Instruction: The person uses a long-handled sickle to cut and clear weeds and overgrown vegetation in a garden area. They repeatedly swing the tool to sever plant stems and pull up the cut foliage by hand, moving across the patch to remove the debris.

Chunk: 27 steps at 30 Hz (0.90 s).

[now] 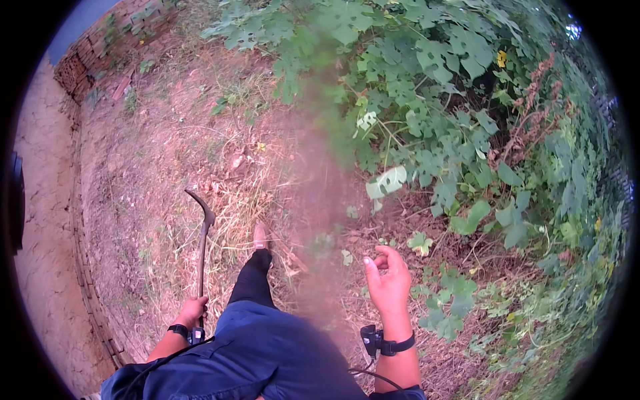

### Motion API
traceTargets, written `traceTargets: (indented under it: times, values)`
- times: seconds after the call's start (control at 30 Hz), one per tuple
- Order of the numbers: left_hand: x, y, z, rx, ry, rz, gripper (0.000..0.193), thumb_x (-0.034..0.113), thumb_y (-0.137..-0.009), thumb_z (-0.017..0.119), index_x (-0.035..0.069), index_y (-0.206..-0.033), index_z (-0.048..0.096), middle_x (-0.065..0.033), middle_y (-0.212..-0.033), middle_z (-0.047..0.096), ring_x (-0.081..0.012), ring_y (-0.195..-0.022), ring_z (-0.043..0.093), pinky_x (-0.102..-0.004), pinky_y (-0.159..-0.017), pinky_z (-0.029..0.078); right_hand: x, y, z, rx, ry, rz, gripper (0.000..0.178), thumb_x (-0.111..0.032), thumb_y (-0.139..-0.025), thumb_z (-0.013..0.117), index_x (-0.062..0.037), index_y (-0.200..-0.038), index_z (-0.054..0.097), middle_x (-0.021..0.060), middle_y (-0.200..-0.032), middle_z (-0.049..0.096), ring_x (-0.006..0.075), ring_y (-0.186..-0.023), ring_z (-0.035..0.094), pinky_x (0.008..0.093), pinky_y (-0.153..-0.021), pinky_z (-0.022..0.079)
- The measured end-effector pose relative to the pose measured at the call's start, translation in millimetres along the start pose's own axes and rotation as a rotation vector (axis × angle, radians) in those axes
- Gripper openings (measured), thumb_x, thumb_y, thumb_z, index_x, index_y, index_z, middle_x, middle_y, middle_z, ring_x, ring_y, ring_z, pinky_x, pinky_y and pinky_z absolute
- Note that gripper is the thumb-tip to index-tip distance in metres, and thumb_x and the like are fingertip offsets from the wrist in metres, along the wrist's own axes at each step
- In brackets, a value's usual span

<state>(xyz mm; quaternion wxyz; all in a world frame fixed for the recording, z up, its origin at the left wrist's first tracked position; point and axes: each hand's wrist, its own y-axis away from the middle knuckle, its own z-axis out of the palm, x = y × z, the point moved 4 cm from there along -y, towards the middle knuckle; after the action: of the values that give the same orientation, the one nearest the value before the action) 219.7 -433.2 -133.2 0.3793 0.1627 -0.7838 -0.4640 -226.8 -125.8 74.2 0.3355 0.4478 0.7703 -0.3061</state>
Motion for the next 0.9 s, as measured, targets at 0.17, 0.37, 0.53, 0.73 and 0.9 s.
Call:
traceTargets:
  times: [0.17, 0.37, 0.53, 0.73, 0.9]
  values:
    - [103, -75, -13, -0.029, 0.047, -0.063, 0.020, 0.025, -0.095, 0.061, 0.008, -0.090, 0.052, -0.0007, -0.058, 0.047, -0.0150, -0.047, 0.045, -0.0333, -0.043, 0.038, -47, -108, 117, -0.190, 0.094, -0.059, 0.032, -0.011, -0.082, 0.075, -0.0045, -0.111, 0.062, 0.0033, -0.079, 0.064, 0.0137, -0.072, 0.061, 0.0292, -0.069, 0.051]
    - [210, -120, -55, -0.059, 0.043, -0.120, 0.021, 0.025, -0.094, 0.061, 0.007, -0.090, 0.051, -0.0004, -0.057, 0.045, -0.0147, -0.046, 0.044, -0.0328, -0.043, 0.037, -143, -224, 258, -0.425, 0.141, -0.120, 0.037, -0.023, -0.081, 0.075, -0.0086, -0.113, 0.063, 0.0070, -0.086, 0.067, 0.0215, -0.074, 0.064, 0.0342, -0.070, 0.052]
    - [260, -134, -85, -0.009, -0.071, -0.096, 0.018, 0.023, -0.094, 0.059, 0.010, -0.086, 0.049, -0.0003, -0.060, 0.046, -0.0151, -0.045, 0.045, -0.0330, -0.042, 0.038, -199, -284, 317, -0.621, 0.093, -0.151, 0.041, -0.030, -0.082, 0.074, -0.0113, -0.117, 0.064, 0.0086, -0.094, 0.069, 0.0252, -0.087, 0.067, 0.0389, -0.079, 0.053]
    - [306, -146, -87, 0.043, -0.017, -0.109, 0.025, 0.026, -0.092, 0.063, 0.003, -0.093, 0.054, -0.0048, -0.060, 0.052, -0.0182, -0.047, 0.052, -0.0357, -0.042, 0.043, -195, -335, 368, -0.799, 0.069, -0.102, 0.050, -0.033, -0.084, 0.072, -0.0073, -0.125, 0.058, 0.0149, -0.109, 0.067, 0.0303, -0.099, 0.065, 0.0396, -0.086, 0.052]
    - [345, -152, -70, 0.118, -0.006, -0.105, 0.024, 0.025, -0.091, 0.062, 0.003, -0.094, 0.054, -0.0041, -0.060, 0.052, -0.0177, -0.046, 0.052, -0.0347, -0.042, 0.044, -184, -391, 407, -0.834, 0.070, -0.264, 0.053, -0.030, -0.083, 0.071, -0.0065, -0.128, 0.056, 0.0168, -0.118, 0.063, 0.0348, -0.104, 0.063, 0.0423, -0.085, 0.051]
